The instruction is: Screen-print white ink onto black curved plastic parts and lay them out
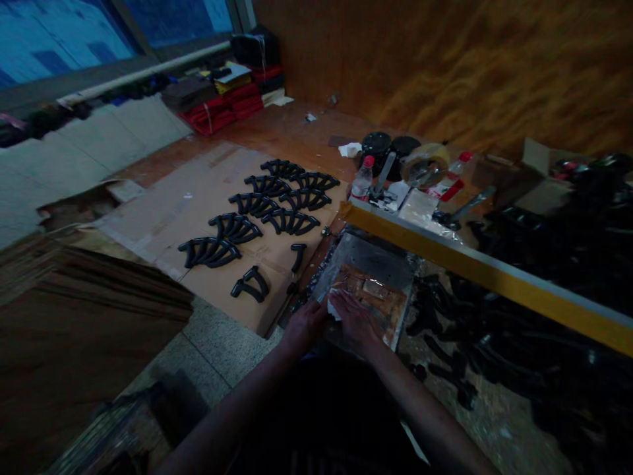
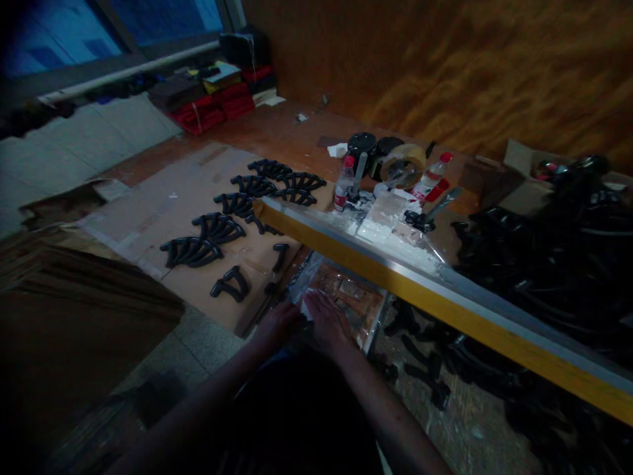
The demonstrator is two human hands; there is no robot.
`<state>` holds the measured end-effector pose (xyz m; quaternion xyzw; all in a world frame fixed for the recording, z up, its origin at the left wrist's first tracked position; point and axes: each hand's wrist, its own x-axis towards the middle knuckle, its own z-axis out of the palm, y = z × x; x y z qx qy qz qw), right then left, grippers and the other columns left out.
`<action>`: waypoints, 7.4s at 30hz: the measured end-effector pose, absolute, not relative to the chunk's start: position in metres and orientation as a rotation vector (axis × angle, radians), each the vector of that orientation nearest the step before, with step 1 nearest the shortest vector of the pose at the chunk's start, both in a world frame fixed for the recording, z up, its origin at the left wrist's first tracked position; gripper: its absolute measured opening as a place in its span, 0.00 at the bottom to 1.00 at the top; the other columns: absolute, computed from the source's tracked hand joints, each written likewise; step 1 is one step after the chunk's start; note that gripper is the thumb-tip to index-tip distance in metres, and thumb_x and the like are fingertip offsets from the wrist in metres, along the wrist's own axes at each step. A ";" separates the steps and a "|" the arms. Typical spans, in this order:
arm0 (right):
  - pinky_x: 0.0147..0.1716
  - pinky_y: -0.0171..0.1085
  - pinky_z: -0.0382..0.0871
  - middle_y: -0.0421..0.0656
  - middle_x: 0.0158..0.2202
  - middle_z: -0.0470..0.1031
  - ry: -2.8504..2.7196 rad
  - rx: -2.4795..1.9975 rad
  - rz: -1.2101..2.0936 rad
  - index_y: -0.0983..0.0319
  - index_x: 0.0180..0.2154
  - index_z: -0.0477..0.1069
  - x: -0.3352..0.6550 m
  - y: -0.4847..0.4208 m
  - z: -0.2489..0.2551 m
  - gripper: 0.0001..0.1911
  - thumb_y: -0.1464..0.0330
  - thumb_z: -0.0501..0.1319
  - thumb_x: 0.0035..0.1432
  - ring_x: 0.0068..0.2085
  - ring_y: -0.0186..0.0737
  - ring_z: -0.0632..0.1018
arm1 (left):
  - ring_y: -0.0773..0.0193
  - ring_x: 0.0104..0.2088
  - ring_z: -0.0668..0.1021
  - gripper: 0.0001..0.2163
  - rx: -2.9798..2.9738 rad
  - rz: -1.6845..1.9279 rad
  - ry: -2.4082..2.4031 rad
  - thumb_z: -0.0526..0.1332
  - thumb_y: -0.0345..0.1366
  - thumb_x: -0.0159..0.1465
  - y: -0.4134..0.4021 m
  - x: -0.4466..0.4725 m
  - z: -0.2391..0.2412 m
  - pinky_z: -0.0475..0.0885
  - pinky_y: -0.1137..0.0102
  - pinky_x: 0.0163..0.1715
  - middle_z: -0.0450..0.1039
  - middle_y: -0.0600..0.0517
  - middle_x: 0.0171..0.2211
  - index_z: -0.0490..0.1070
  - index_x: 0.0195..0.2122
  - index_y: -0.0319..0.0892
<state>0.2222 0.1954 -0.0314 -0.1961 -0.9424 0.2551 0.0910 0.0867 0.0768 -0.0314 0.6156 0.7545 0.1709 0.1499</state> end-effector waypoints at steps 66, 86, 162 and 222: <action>0.50 0.51 0.70 0.51 0.45 0.80 -1.856 -1.265 1.299 0.63 0.45 0.77 0.251 0.209 0.002 0.25 0.51 0.58 0.56 0.47 0.52 0.79 | 0.61 0.39 0.78 0.09 1.761 0.697 2.264 0.60 0.36 0.64 0.079 0.082 -0.022 0.72 0.68 0.41 0.77 0.49 0.36 0.77 0.44 0.46; 0.65 0.48 0.56 0.46 0.65 0.60 -2.888 -0.553 0.890 0.62 0.64 0.59 0.236 0.184 -0.036 0.34 0.81 0.49 0.56 0.66 0.42 0.59 | 0.62 0.35 0.76 0.06 1.661 0.740 2.199 0.59 0.28 0.62 0.078 0.086 -0.038 0.71 0.70 0.38 0.74 0.48 0.32 0.76 0.35 0.41; 0.65 0.48 0.56 0.46 0.64 0.62 -2.866 -0.498 0.875 0.62 0.62 0.63 0.237 0.189 -0.050 0.30 0.79 0.51 0.58 0.65 0.42 0.62 | 0.62 0.34 0.73 0.10 1.904 0.563 2.196 0.57 0.34 0.66 0.063 0.073 -0.040 0.69 0.69 0.36 0.73 0.49 0.34 0.75 0.45 0.44; 0.45 0.40 0.74 0.43 0.45 0.79 -0.959 -1.163 1.572 0.62 0.49 0.69 0.345 0.451 0.007 0.19 0.73 0.58 0.54 0.44 0.38 0.79 | 0.48 0.41 0.81 0.12 1.702 0.602 2.248 0.53 0.40 0.61 0.117 0.082 -0.055 0.77 0.54 0.42 0.80 0.48 0.34 0.76 0.34 0.51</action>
